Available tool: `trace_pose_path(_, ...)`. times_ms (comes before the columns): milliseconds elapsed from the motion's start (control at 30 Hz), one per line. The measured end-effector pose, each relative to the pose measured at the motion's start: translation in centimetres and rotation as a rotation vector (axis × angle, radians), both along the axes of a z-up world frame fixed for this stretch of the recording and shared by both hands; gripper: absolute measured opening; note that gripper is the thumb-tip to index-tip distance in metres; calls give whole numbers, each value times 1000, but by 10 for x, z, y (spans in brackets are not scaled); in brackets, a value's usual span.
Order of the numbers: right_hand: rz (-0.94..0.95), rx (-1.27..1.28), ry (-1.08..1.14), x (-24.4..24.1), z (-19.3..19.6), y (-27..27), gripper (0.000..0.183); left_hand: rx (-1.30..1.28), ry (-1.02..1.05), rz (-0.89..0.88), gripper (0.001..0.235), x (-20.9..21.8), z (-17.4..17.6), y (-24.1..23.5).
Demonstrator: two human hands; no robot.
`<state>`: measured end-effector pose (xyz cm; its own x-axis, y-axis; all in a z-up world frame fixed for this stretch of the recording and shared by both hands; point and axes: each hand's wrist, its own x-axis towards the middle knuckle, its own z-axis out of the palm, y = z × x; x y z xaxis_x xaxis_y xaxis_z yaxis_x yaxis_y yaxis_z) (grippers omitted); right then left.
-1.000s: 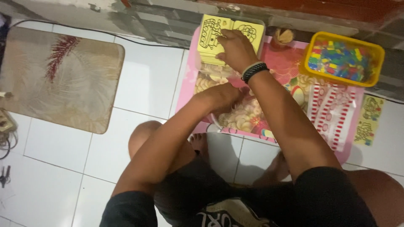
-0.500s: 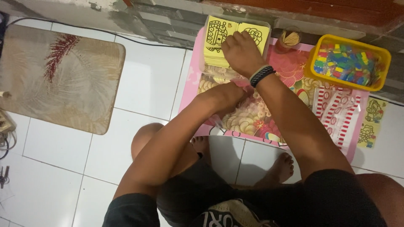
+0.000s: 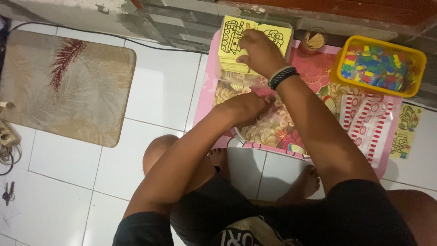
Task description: The person sits on the floor and packs yellow cards with cartoon drawings into small clear plastic bags. They pick up a card, place it into a bag, and then add small colorful items from a yellow container into the same bag. The person then places the filled bags onto the floor.
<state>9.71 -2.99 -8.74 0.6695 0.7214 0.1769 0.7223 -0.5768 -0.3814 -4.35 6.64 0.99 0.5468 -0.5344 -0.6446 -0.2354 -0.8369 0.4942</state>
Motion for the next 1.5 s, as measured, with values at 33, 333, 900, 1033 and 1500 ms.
trace_pose_path(33,-40,66,89,1,4,-1,32,3,154,171,29,0,15,-1)
trace_pose_path(333,-611,399,315,47,-37,-11,20,11,-35,-102,76,4,-6,1)
trace_pose_path(900,-892,487,1021,4,46,12,4,25,143,158,70,2,19,-2)
trace_pose_path(1033,-898,528,991,3,41,14,9,-2,-108,-113,76,6,-33,-1)
trace_pose_path(1500,-276,96,350,-8,-2,9,62,11,-131,-113,47,9,-48,-5)
